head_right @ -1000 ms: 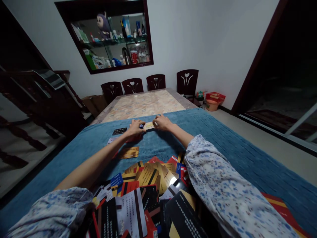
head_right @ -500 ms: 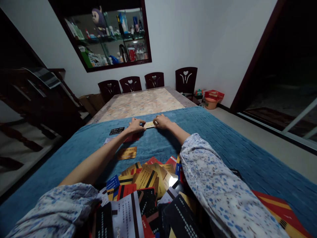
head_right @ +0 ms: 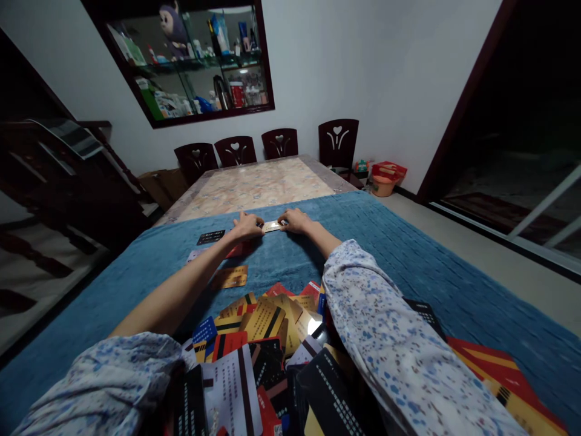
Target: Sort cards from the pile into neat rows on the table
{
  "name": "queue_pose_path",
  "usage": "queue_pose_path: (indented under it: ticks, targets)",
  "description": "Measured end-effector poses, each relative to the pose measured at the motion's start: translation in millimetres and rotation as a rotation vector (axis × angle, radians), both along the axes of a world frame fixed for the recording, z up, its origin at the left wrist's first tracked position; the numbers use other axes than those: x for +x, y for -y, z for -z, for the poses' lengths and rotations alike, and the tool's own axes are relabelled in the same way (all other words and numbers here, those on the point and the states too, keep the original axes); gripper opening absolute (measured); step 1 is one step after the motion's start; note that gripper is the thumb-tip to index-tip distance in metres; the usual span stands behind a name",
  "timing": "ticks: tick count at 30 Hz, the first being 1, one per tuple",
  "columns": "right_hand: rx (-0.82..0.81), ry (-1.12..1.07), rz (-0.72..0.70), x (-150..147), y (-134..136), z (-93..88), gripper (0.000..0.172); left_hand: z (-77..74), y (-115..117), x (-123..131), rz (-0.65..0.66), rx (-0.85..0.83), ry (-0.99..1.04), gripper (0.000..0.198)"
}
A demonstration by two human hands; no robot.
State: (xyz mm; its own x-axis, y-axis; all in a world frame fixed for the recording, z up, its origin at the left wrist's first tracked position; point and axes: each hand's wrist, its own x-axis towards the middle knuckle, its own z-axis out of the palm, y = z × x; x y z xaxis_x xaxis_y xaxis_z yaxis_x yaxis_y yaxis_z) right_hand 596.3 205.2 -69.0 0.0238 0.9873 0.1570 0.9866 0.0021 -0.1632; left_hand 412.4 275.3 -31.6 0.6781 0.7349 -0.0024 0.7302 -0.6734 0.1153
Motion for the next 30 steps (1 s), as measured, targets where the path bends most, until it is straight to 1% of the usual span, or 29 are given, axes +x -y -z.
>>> queue_pose_path:
  ticks: [5,8,12,16,20,25,30]
  targets:
    - [-0.023,0.019,0.005,-4,2,-3.6,0.034,3.0,2,-2,0.070,0.019,0.025,0.035]
    - [-0.039,0.029,0.000,-7,3,-7.9,0.033,5.0,0,-1,0.065,0.014,0.017,0.038]
    - [-0.038,0.032,0.011,-8,13,-18.2,0.040,5.7,-4,5,0.043,0.018,0.008,0.043]
    - [-0.051,0.023,-0.036,-2,38,-33.0,0.039,7.1,-4,8,0.027,0.015,0.011,0.043]
    - [-0.061,0.002,-0.046,9,70,-45.8,0.036,12.8,-3,9,0.035,0.074,0.042,0.039]
    - [-0.047,-0.012,-0.030,19,104,-52.8,0.031,18.2,-2,4,0.063,0.102,0.104,0.035]
    - [-0.031,-0.005,-0.038,17,135,-57.6,0.029,16.2,8,-3,0.101,0.141,0.148,0.030]
